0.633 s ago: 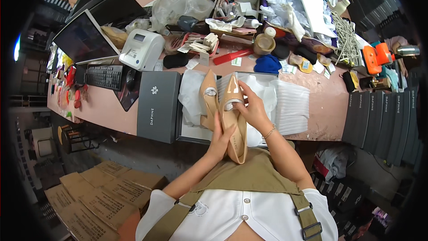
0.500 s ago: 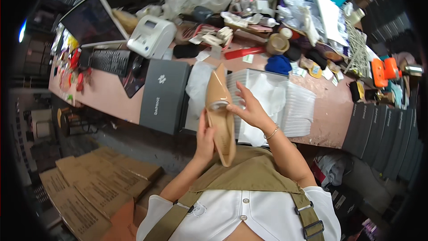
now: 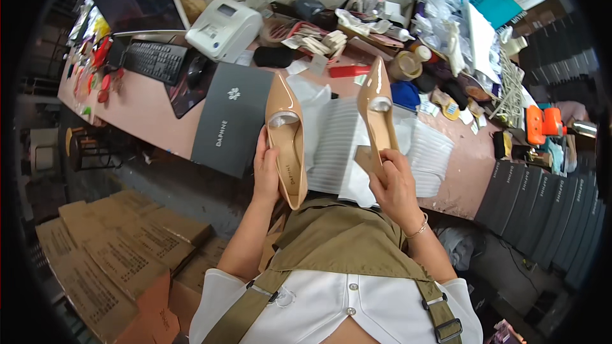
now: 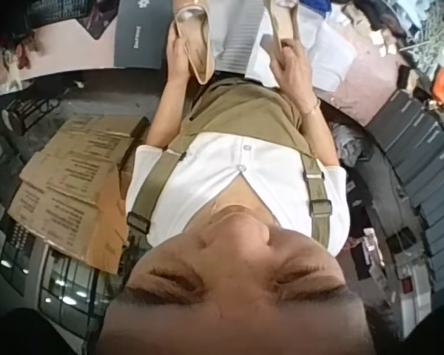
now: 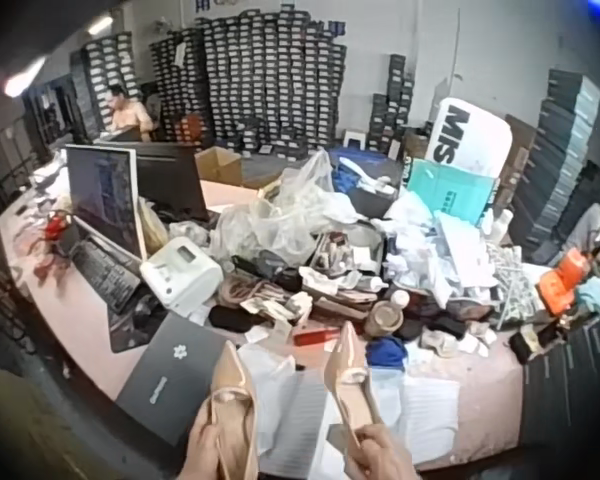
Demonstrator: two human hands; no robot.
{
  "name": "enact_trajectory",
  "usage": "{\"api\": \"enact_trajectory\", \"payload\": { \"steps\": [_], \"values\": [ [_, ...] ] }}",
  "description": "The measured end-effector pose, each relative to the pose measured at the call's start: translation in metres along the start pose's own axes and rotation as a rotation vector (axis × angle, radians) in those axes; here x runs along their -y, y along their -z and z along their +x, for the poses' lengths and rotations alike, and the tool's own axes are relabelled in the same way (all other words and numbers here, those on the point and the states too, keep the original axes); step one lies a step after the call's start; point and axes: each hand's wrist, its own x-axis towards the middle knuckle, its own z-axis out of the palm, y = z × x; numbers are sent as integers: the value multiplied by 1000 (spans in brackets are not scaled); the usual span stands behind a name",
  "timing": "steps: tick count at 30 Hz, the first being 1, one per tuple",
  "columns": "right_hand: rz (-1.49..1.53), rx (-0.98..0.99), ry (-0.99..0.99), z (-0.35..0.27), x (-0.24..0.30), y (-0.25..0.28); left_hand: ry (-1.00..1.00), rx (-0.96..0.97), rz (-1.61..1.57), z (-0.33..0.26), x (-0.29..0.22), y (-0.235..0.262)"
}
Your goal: Packing high-heeled shoes into shoe boxes with protective wrapping.
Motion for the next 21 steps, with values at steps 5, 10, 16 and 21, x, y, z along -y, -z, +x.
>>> {"api": "enact_trajectory", "payload": {
  "steps": [5,10,16,21],
  "values": [
    [-199,176,-115,-40,-75,-56,273,-58,209,58,79,3],
    [86,-191,-305,-42,-75,-56,215,33,290,39,96,14],
    [636,-66,-908,-43,-124,-74,276,3,128,34,95,11],
    [794,-253,-652,-50,-75,-34,-156,216,392,-20,60,-23]
  ]
}}
